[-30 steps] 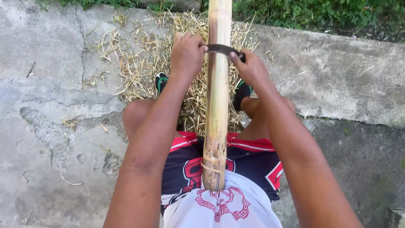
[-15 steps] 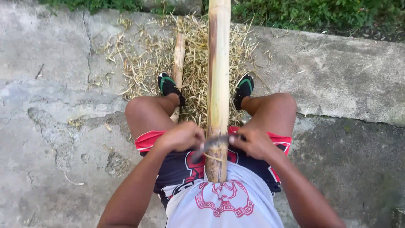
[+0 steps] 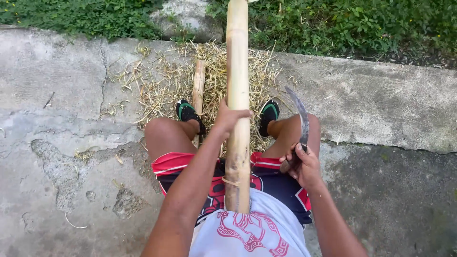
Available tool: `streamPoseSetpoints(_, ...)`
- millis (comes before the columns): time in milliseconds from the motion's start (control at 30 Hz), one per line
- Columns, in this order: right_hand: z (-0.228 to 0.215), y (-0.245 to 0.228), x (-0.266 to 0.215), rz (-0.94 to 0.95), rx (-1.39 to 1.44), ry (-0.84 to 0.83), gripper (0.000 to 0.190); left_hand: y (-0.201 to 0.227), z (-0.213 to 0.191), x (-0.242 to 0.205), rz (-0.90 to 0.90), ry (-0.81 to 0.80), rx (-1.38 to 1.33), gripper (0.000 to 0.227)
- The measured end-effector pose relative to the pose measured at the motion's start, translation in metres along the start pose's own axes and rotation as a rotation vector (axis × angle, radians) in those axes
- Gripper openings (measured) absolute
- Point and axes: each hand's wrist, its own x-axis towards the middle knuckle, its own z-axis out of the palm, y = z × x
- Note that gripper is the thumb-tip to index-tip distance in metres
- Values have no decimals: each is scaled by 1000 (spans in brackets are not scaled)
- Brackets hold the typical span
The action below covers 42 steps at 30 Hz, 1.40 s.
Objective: The recorder is stripping the outer layer and knots from a bamboo pole using a curved blade.
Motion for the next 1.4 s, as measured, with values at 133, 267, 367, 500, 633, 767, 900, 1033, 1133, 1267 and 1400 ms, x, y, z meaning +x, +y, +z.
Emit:
streamPoseSetpoints(133, 3, 0, 1, 4, 38, -49, 27, -66, -22, 42, -17, -416, -592, 81)
streamPoseSetpoints(267, 0, 14, 9, 2, 49, -67, 25, -76, -16, 44, 29, -771, -1038, 69)
streamPoseSetpoints(367, -5, 17, 14, -48, 103, -117, 26, -101, -5, 63, 69, -673, -1052, 71)
streamPoseSetpoints(500, 9, 6, 13, -79, 162, -127, 21, -83, -20, 47, 32, -486, -928, 72)
streamPoseSetpoints(633, 21, -4, 24, -7, 48, -34, 17, -105, -17, 67, -39, -468, -769, 75)
streamPoseSetpoints(767, 35, -13, 39, -12, 99, -44, 26, -89, -17, 53, -28, -664, -887, 78)
streamPoseSetpoints(900, 41, -9, 52, 7, 137, -23, 45, -78, -6, 44, 5, -840, -1155, 80)
streamPoseSetpoints(1033, 52, -9, 70, -22, 37, 71, 37, -106, -3, 65, 29, -734, -1088, 75)
streamPoseSetpoints(1133, 60, -14, 85, -99, 89, 92, 37, -90, -11, 55, -4, -571, -944, 64)
streamPoseSetpoints(1267, 83, -26, 84, -94, 38, 94, 43, -85, -13, 48, -21, -504, -785, 53)
streamPoseSetpoints(1400, 108, -46, 87, -155, -208, 106, 36, -112, -1, 66, -26, -557, -817, 54)
